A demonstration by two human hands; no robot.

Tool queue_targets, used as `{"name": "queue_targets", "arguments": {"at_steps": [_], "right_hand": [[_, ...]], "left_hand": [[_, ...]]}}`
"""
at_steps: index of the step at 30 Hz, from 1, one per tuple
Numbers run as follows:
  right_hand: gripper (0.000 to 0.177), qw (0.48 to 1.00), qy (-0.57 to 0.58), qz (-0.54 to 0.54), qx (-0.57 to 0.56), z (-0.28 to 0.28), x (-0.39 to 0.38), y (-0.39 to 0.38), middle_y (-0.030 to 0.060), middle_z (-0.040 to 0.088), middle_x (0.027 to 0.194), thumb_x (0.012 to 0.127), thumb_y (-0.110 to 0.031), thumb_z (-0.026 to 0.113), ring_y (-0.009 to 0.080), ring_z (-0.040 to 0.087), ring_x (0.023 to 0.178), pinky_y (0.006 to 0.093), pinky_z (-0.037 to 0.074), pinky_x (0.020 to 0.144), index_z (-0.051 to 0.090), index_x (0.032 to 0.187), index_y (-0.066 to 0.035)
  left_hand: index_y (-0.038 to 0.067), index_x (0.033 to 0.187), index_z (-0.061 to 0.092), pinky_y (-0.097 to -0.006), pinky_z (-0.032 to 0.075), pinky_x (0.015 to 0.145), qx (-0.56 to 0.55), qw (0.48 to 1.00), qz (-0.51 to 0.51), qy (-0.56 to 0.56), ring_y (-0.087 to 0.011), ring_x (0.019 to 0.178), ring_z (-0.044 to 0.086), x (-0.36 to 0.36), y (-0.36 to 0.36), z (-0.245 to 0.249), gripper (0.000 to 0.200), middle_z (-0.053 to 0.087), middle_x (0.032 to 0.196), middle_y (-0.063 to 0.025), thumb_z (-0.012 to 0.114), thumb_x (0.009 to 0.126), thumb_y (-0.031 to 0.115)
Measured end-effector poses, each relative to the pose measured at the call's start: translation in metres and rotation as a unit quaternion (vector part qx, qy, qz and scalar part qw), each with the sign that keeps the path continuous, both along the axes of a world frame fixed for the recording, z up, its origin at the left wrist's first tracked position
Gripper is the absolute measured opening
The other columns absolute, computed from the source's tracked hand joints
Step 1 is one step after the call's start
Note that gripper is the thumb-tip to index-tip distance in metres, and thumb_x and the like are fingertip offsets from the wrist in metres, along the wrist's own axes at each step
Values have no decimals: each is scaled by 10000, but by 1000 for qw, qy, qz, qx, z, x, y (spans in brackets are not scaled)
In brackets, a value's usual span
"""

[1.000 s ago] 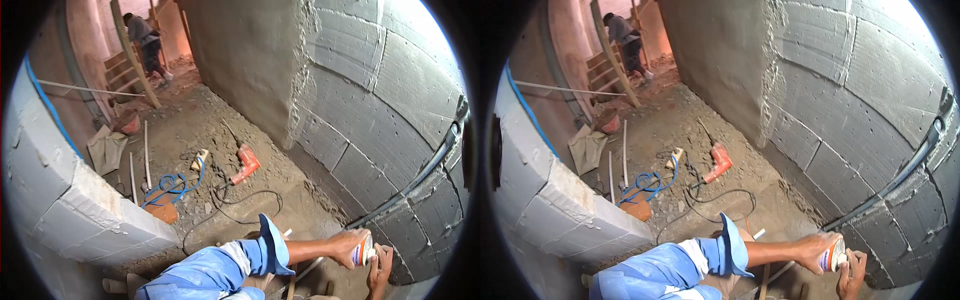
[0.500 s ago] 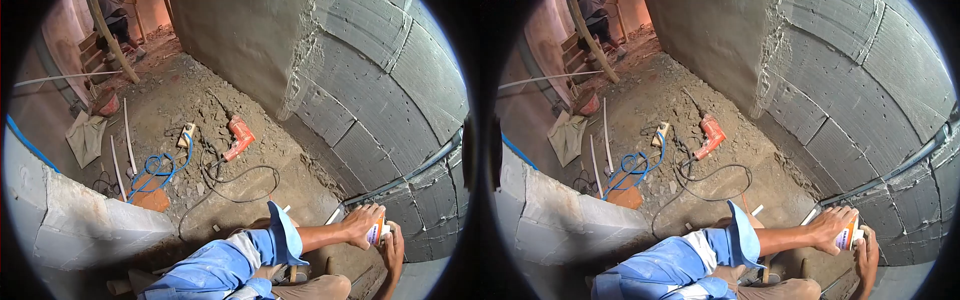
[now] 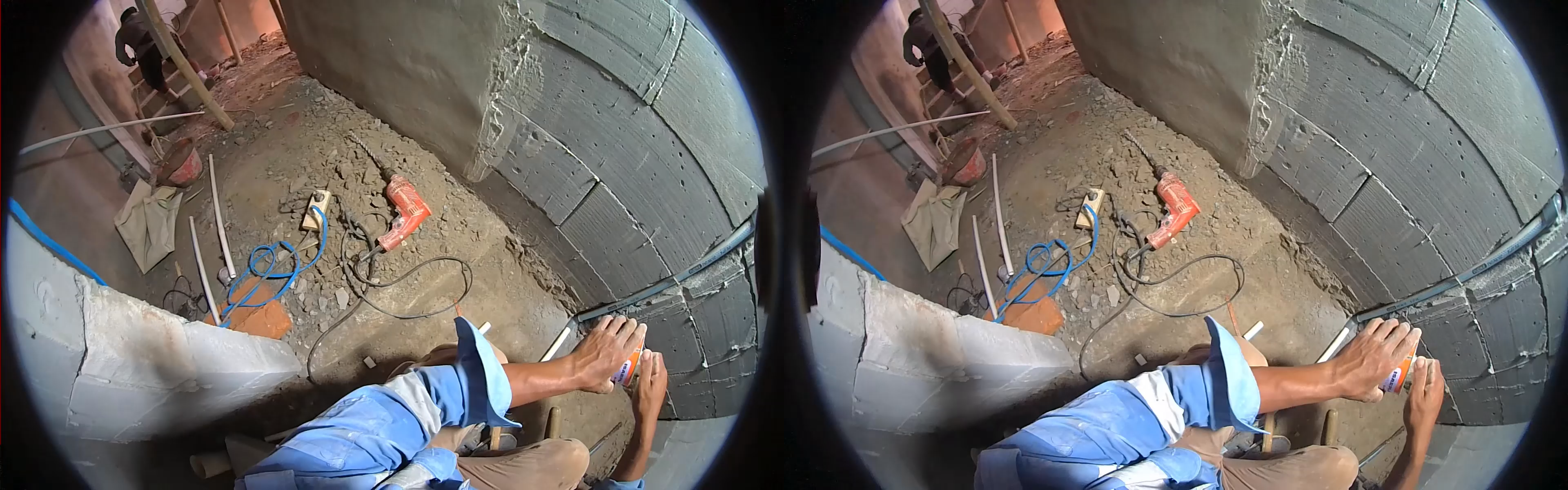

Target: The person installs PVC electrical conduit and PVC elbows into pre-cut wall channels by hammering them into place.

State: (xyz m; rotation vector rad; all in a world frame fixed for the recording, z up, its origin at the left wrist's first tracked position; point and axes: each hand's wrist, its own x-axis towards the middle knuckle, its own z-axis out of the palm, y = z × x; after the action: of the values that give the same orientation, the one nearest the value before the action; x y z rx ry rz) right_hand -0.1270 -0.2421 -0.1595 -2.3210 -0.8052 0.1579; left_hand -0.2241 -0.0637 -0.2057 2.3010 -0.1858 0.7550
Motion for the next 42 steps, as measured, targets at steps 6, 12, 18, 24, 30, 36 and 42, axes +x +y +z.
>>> {"name": "queue_targets", "arguments": {"at_steps": [6, 12, 18, 24, 30, 36, 42], "right_hand": [[309, 993, 59, 3, 99, 9, -4, 11, -42, 451, 728, 1054, -298, 516, 33, 346, 615, 233, 294, 521, 504, 851, -66], [220, 977, 113, 30, 180, -8, -3, 27, -57, 498, 719, 1055, -273, 520, 4, 389, 531, 181, 281, 450, 549, 1001, -62], [312, 972, 175, 1, 157, -46, -16, 37, -27, 454, 625, 1036, -283, 534, 45, 405, 471, 216, 310, 411, 538, 1216, -27], [409, 957, 206, 33, -200, -126, 0, 20, 96, 627, 667, 913, -178, 703, 152, 585, 533, 297, 456, 472, 551, 1217, 49], [460, 917, 161, 115, -346, -136, 31, 46, 186, 691, 1071, 966, -339, 652, 250, 673, 868, 374, 532, 705, 561, 1335, -79], [442, 891, 46, 159, -423, -127, 18, 86, 201, 700, 1012, 937, -297, 644, 314, 682, 837, 434, 542, 736, 560, 1337, -129], [403, 937, 70, 118, -321, -142, 18, 93, 86, 571, 614, 920, -300, 678, 161, 533, 552, 339, 435, 550, 602, 1173, 4]], "left_hand": [[-115, 1391, 364, -444, 387, 1004, 68, 991, 91, -74, -358, 1179, 473, 3, -2, 3, 1107, 480, 1251, -227, 890, 480, 230], [-101, 1326, 403, -420, 439, 965, 24, 999, 30, 12, -348, 1114, 542, -5, 40, 24, 1056, 534, 1184, -216, 880, 457, 261], [-36, 1314, 424, -417, 531, 898, -193, 970, 27, 148, -368, 1023, 633, -68, 166, 17, 1062, 624, 1095, -225, 894, 476, 415], [19, 1334, 399, -406, 510, 967, -302, 911, 281, 10, -297, 1123, 614, -190, 310, -100, 1026, 596, 1214, -179, 939, 532, 362], [57, 1297, 405, -423, 520, 931, -167, 785, 596, -23, -304, 1088, 626, -308, 446, -127, 984, 596, 1199, -194, 947, 538, 367], [-138, 1504, -3, -396, 421, 1079, -235, 693, 682, 11, -370, 1331, 480, -374, 554, -90, 1499, 422, 1438, -349, 906, 559, 588], [-35, 1386, 482, -469, 420, 1034, -112, 763, 637, 16, -404, 1204, 550, -318, 376, -174, 786, 572, 1289, -250, 779, 806, 405]]}}
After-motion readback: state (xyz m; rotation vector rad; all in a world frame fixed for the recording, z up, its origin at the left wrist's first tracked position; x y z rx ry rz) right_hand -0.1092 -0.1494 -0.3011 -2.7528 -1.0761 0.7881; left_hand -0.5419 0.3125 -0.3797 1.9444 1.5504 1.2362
